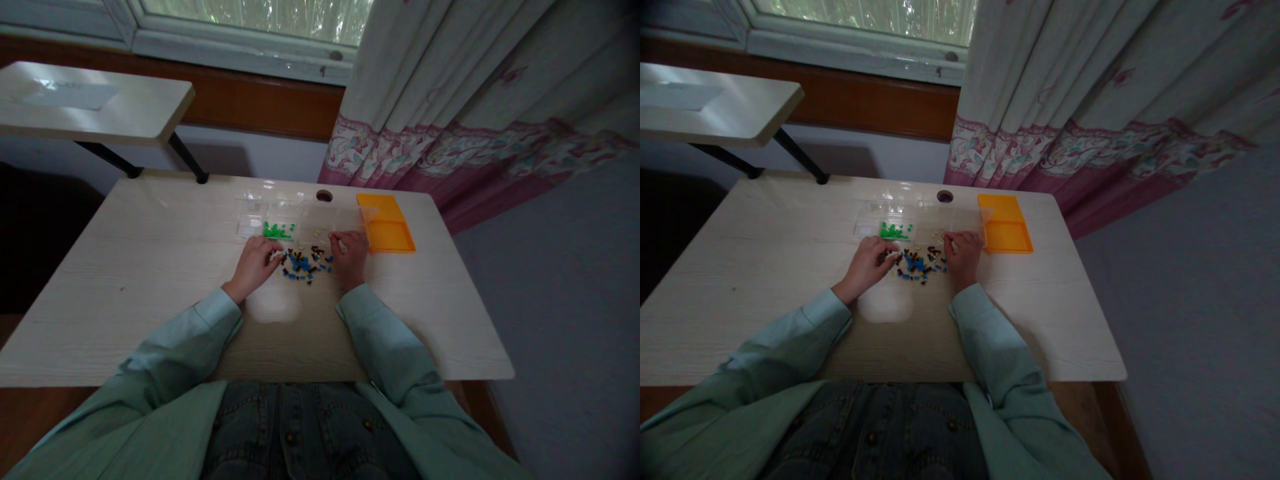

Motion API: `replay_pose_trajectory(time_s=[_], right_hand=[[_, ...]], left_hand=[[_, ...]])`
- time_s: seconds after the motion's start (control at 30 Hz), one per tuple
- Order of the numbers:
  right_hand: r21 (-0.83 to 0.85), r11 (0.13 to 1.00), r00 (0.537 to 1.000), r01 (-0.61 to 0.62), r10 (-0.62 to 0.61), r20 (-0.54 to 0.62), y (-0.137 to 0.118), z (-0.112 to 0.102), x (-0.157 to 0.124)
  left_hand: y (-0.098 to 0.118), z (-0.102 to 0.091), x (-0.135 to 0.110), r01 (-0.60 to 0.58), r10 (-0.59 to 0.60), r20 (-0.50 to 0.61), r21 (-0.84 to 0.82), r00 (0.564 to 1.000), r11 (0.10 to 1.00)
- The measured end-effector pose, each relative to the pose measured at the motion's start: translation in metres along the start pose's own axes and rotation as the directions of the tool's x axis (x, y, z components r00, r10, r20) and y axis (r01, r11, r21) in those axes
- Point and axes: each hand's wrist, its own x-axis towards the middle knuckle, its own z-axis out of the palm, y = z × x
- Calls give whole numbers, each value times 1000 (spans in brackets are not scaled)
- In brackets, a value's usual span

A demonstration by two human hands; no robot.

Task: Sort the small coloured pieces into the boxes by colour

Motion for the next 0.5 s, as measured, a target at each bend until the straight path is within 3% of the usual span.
replay_pose_trajectory(time_s=[0.5], right_hand=[[16,999,1000,28,-28,-7,-3,-2,0]], left_hand=[[-1,1,-1,-15,15,-10,-19,1000,1000]])
